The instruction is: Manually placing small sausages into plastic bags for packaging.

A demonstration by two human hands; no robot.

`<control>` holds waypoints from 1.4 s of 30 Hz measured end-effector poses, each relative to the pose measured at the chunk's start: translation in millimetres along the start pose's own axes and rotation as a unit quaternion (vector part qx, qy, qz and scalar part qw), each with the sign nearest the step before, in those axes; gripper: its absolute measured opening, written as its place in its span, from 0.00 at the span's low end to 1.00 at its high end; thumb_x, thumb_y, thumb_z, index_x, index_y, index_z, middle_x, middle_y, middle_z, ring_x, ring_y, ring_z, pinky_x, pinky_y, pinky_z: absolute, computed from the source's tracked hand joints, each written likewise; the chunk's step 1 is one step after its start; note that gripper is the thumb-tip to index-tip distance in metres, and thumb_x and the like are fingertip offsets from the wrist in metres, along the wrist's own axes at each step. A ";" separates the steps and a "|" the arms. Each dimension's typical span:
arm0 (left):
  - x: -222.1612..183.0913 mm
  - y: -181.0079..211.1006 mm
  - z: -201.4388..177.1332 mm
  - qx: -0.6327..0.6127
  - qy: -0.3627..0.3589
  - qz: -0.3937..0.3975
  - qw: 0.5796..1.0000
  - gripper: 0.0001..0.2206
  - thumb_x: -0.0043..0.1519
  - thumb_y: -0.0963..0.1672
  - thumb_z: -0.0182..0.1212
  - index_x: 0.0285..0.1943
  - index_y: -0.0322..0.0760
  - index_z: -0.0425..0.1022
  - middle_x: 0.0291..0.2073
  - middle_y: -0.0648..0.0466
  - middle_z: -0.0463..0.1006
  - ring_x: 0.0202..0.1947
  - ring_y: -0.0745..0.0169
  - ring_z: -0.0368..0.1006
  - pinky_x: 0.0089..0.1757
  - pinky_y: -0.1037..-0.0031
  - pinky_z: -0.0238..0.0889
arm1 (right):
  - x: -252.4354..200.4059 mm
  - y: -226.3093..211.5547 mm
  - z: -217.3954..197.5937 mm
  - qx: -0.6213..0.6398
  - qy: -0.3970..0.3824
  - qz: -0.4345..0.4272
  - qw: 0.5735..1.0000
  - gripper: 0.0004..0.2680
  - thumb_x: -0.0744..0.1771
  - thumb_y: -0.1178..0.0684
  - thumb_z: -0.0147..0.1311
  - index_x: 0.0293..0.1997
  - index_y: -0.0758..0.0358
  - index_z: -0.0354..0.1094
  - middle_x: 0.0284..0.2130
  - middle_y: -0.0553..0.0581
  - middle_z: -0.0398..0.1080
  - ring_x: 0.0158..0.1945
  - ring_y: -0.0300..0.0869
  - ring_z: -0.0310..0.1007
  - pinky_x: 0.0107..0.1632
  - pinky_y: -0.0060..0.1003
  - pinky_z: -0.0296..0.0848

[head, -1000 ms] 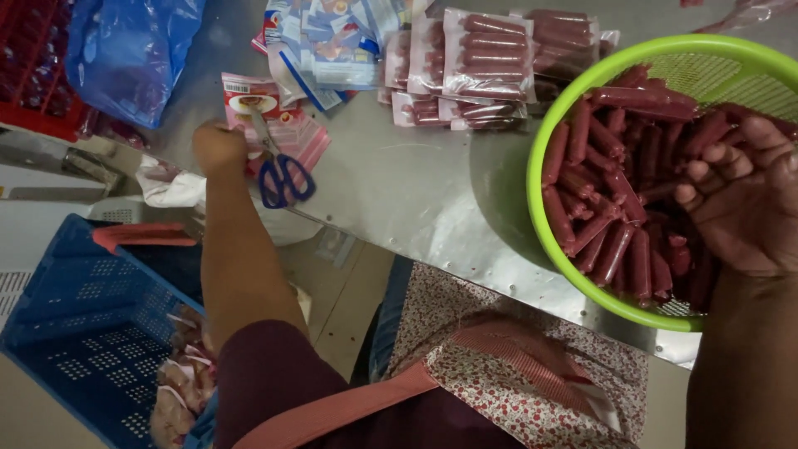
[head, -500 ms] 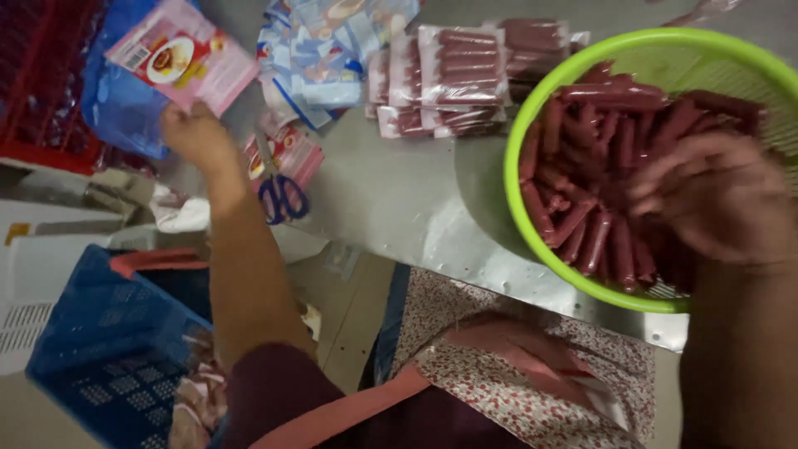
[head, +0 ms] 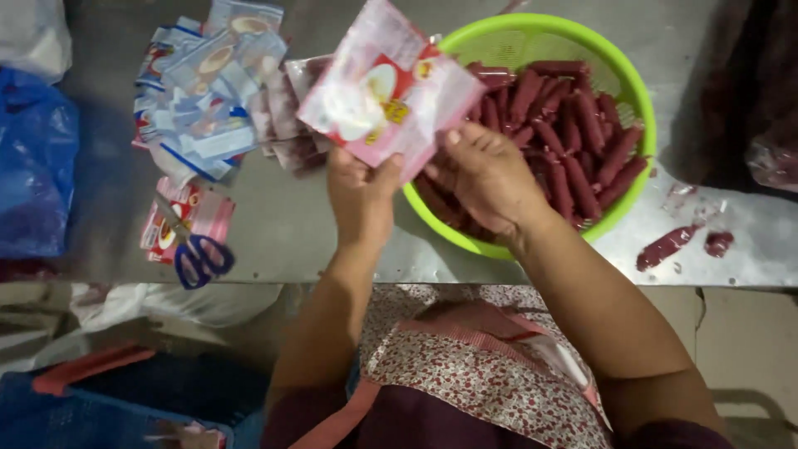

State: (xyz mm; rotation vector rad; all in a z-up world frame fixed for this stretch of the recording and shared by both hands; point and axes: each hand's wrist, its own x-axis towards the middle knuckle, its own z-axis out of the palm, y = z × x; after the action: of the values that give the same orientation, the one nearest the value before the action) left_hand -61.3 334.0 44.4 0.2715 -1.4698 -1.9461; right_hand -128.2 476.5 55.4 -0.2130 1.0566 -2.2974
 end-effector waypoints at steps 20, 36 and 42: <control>15.7 51.6 125.3 0.252 -0.387 0.017 0.887 0.08 0.60 0.44 0.68 0.43 0.41 0.76 0.32 0.58 0.78 0.29 0.70 0.68 0.31 0.76 0.63 | -40.2 -104.9 -59.5 -0.288 0.068 -0.257 0.920 0.05 0.69 0.54 0.65 0.36 0.59 0.72 0.36 0.55 0.77 0.39 0.36 0.77 0.48 0.30 0.79; 2.0 28.5 144.4 0.444 -0.693 0.071 0.564 0.33 0.55 0.33 0.57 0.73 0.38 0.61 0.71 0.47 0.61 0.71 0.49 0.55 0.67 0.51 0.44 | -101.8 -167.3 -180.2 -0.471 0.301 -0.408 0.722 0.08 0.70 0.73 0.59 0.49 0.67 0.78 0.41 0.58 0.79 0.42 0.37 0.75 0.46 0.29 0.71; -2.9 -2.6 157.7 0.482 -0.748 0.130 0.438 0.39 0.50 0.30 0.47 0.77 0.34 0.51 0.75 0.36 0.47 0.76 0.35 0.39 0.66 0.34 0.34 | -118.4 -162.4 -184.7 -0.376 0.354 -0.382 0.766 0.07 0.71 0.72 0.58 0.48 0.66 0.77 0.37 0.57 0.77 0.31 0.35 0.69 0.32 0.29 0.63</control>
State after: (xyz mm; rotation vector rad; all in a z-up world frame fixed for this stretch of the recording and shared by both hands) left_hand -144.6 457.8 95.3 -1.5671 -3.2248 -0.3309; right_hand -174.7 745.4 62.4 -0.0747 2.7056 -2.5162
